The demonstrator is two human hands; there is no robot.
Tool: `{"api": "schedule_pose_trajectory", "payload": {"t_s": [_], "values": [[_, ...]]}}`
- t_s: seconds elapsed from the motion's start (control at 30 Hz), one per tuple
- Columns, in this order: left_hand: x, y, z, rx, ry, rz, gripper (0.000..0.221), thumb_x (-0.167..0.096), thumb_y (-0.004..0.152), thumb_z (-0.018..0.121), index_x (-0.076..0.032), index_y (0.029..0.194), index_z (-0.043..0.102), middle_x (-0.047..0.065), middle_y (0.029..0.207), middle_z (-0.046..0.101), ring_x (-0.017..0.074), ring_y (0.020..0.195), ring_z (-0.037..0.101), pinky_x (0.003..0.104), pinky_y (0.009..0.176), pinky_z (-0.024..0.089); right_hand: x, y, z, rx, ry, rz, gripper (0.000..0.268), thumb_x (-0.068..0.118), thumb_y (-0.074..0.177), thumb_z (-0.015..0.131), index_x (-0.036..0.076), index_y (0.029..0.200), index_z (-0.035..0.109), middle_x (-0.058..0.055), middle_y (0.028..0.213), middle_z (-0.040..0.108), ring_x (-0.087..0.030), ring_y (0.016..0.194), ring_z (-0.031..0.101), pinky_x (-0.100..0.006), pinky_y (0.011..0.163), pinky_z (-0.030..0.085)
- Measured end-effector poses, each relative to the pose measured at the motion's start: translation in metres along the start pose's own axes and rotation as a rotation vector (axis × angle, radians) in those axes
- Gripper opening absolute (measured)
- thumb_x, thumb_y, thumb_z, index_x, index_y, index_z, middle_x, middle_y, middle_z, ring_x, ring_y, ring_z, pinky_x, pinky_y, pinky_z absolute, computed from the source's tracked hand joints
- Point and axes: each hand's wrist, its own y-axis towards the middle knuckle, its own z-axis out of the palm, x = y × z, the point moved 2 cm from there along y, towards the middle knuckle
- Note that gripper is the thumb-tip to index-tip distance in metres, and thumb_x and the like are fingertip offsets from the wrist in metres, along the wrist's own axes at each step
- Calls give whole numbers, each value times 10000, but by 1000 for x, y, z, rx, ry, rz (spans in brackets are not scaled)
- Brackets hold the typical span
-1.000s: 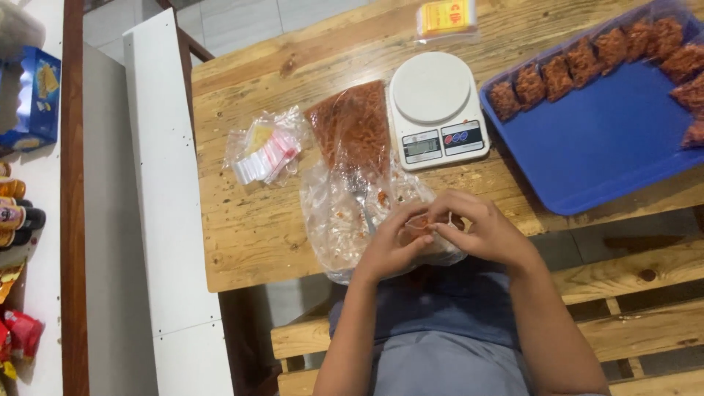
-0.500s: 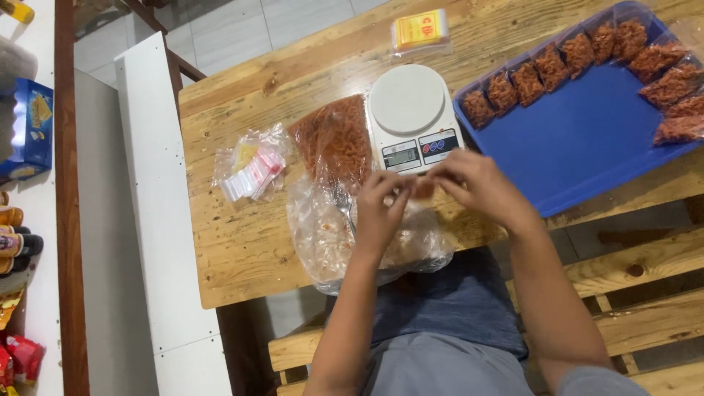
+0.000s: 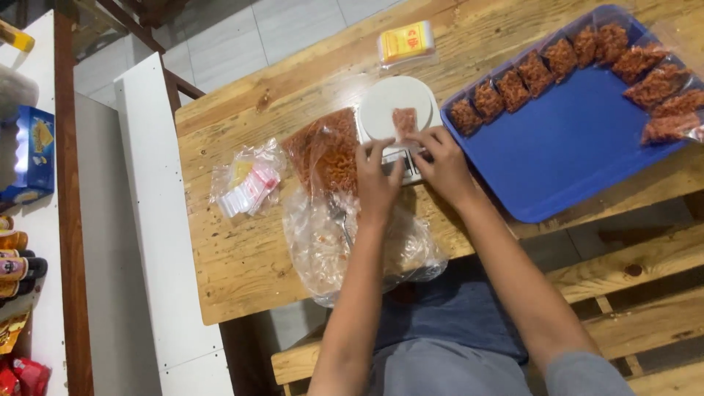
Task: The person scoops reddish-brown food from a large plastic bag into small clear plastic bags using a spoon. They place each filled bag onto a digital scale to check the weight, then move the bag to a blue tray. The person repeats this process for multiple bags.
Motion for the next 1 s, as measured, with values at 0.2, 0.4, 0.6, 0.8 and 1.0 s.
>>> {"api": "schedule_pose_trajectory", "payload": {"t_s": [0.2,0.4,0.6,0.8,1.0], "values": [[-24,-63,-5,46,9,45,254,-111,881,725,-104,1132,691,80,995,606,276,931,641,367,820,551,47,-59,-31,-72,2,262,447,24,843,811,156,1251,685,-62,1035,572,-282,891,673,-380,699,604],[-35,-73,-4,91,48,78,175,-125,888,729,-135,1062,718,31,806,600,237,752,638,339,701,549,45,-79,-30,-67,95,296,326,-6,836,770,130,1128,718,-56,852,577,-244,737,664,-297,550,570],[-36,-72,-7,134,20,63,197,-70,863,706,-88,1059,698,90,845,591,311,782,634,394,741,535,45,-74,-29,-31,108,291,267,-25,834,757,81,1077,723,-97,825,603,-266,710,683,-330,535,568],[-33,-73,-6,142,-5,46,201,-75,860,709,-91,1060,696,88,854,590,321,799,632,409,749,528,40,-76,-25,-42,105,313,255,3,840,773,96,1073,729,-80,825,611,-241,715,680,-301,524,558],[-33,-73,-7,108,-69,-16,209,-44,874,683,-80,1079,681,103,882,617,329,841,654,393,782,538,39,-48,-19,-54,-34,153,382,128,818,868,158,1168,718,-96,1019,564,-344,957,642,-433,821,551]]}}
